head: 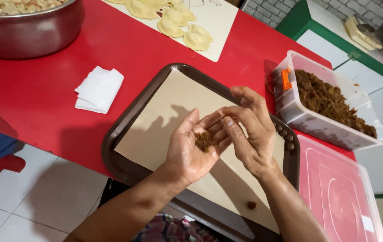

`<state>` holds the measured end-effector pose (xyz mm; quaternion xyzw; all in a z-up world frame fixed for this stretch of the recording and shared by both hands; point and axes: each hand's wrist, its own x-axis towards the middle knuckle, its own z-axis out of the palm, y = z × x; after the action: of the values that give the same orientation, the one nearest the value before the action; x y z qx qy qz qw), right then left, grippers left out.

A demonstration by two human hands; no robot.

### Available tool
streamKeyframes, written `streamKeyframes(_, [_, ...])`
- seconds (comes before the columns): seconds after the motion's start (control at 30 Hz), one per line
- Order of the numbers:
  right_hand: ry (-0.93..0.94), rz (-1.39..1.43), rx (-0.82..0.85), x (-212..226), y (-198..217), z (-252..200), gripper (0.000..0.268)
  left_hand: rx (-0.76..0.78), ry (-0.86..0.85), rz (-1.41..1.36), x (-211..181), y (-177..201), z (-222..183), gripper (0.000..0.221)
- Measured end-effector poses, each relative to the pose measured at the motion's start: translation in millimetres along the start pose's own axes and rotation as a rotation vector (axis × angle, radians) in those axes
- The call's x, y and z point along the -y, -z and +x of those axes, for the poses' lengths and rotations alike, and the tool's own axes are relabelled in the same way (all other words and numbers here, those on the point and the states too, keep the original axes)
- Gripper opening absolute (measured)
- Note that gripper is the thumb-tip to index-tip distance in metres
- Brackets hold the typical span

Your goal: Rolling small portions of food filling into balls and arranging them on a tray.

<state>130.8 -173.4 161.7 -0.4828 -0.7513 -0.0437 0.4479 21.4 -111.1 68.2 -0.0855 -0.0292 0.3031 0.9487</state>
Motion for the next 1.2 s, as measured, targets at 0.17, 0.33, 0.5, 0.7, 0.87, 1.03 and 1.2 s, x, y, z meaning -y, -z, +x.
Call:
streamKeyframes(0.17, [0.149,-0.218,0.273,-11,-34,-2,0.077,0.069,-0.01,0.211,10,-14,1,0.061])
streamKeyframes(0.33, [0.044,-0.014,0.46,21,-43,-9,0.091,0.358,-0.049,0.412,7,5,6,0.082])
streamKeyframes(0.5, [-0.109,-0.384,0.422,-15,-60,-23,0.077,0.202,-0.108,0.341,38,22,5,0.078])
streamKeyframes(0.7, [-0.005,-0.45,0.51,-14,-29,-37,0.093,0.267,-0.113,0.489,51,23,0,0.075])
streamKeyframes(0.87, [-0.159,-0.519,0.457,-5,-25,-48,0.094,0.301,-0.161,0.402,68,57,10,0.087])
streamKeyframes(1.03, [-0.226,0.138,0.349,-1,34,-37,0.088,0.178,0.126,0.231,42,10,-5,0.056])
streamKeyframes(1.2, [-0.197,-0.163,0.158,-32,51,-37,0.081,-0.162,0.158,0.24,49,-18,-10,0.068])
